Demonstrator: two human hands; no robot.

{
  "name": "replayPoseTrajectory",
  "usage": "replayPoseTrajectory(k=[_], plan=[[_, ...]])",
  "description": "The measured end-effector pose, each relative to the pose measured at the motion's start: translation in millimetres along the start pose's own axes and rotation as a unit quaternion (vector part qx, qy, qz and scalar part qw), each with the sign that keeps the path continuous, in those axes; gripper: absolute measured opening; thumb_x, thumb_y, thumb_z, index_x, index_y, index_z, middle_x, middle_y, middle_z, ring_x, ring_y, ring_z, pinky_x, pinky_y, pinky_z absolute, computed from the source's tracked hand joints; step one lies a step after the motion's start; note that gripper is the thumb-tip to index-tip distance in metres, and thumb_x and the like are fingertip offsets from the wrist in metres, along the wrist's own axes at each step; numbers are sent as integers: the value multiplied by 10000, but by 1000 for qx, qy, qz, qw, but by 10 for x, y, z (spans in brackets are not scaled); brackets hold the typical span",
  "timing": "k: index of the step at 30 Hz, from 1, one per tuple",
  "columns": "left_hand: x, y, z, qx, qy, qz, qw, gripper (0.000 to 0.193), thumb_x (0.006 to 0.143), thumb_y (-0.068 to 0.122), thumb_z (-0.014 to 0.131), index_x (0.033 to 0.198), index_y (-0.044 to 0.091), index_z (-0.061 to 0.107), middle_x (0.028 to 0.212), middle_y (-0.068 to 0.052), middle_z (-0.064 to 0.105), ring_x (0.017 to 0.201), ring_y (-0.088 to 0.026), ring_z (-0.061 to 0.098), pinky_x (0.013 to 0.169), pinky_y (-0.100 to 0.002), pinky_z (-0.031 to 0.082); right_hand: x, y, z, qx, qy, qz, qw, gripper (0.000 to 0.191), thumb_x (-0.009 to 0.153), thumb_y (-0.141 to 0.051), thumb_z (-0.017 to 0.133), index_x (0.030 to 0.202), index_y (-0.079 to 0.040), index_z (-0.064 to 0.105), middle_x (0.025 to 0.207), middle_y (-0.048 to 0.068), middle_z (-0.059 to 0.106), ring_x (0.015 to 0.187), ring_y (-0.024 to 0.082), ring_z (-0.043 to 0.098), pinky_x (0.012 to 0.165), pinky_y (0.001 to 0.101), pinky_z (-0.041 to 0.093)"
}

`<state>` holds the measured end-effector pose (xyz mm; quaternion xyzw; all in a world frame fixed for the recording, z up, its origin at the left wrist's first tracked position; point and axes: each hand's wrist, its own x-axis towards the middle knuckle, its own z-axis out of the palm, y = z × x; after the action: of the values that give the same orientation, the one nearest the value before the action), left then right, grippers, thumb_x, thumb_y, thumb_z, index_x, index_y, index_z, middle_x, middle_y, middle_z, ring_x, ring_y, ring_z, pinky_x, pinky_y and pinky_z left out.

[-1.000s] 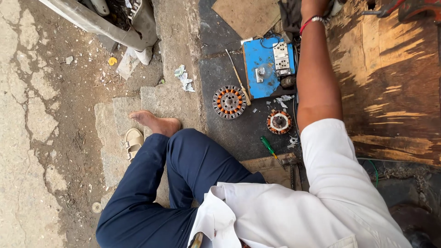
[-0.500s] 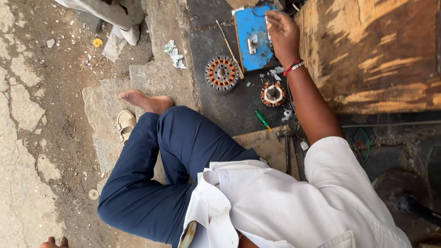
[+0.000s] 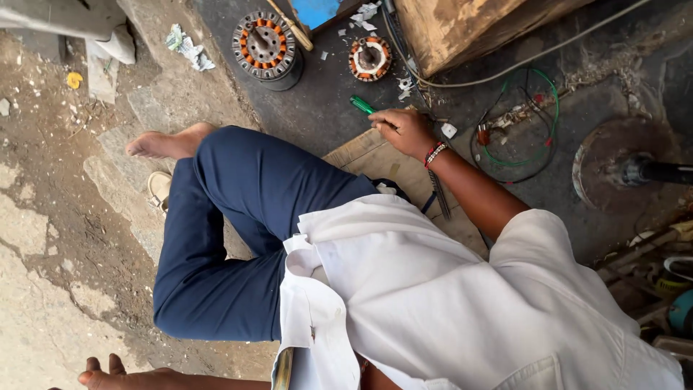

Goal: The person sits on the ground working on electric motor stators. They use a green-handled screwdriver on a motor stator, handle and position copper wires, connect wires to a small electrical testing device on the ground, and work on the motor windings before standing up at the end.

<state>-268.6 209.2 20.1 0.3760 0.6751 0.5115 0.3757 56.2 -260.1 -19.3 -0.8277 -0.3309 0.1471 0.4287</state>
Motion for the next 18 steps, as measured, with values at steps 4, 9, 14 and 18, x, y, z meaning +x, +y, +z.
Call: replayPoseTrajectory(k=[4, 9, 14, 18], plan=[[-475, 51, 580, -71, 25, -43, 996, 880, 916, 638, 305, 1601, 144, 57, 1684, -71, 61, 1519, -208, 72, 1213, -426, 110, -408, 248, -118, -33, 71, 32, 996, 200, 973, -66, 671, 1156, -33, 744, 1068, 145, 770, 983, 267, 757, 833, 365, 585], [-1110, 186, 1239, -138, 24, -71, 988, 928, 901, 711, 275, 1615, 173, 26, 1701, -52, 20, 1550, -194, 15, 1238, -436, 60, -679, 802, -418, 113, 174, 189, 960, 283, 1021, -10, 562, 1270, -27, 695, 1097, 88, 771, 898, 140, 697, 802, 287, 572], [-1602, 330, 1781, -225, -69, -97, 967, 975, 886, 783, 245, 1628, 202, -5, 1719, -32, -21, 1580, -181, -42, 1263, -445, 10, -882, 1075, -664, 113, 215, 270, 932, 340, 957, 29, 575, 1279, -25, 671, 1135, 79, 747, 870, 108, 706, 795, 261, 579], [-1696, 358, 1901, -257, -90, -142, 952, 961, 840, 806, 201, 1599, 267, -36, 1694, -3, -32, 1557, -174, -64, 1232, -482, 13, -1013, 1117, -708, 52, 153, 343, 925, 320, 950, -32, 661, 1269, -49, 669, 1162, 77, 742, 892, 162, 714, 795, 308, 580]])
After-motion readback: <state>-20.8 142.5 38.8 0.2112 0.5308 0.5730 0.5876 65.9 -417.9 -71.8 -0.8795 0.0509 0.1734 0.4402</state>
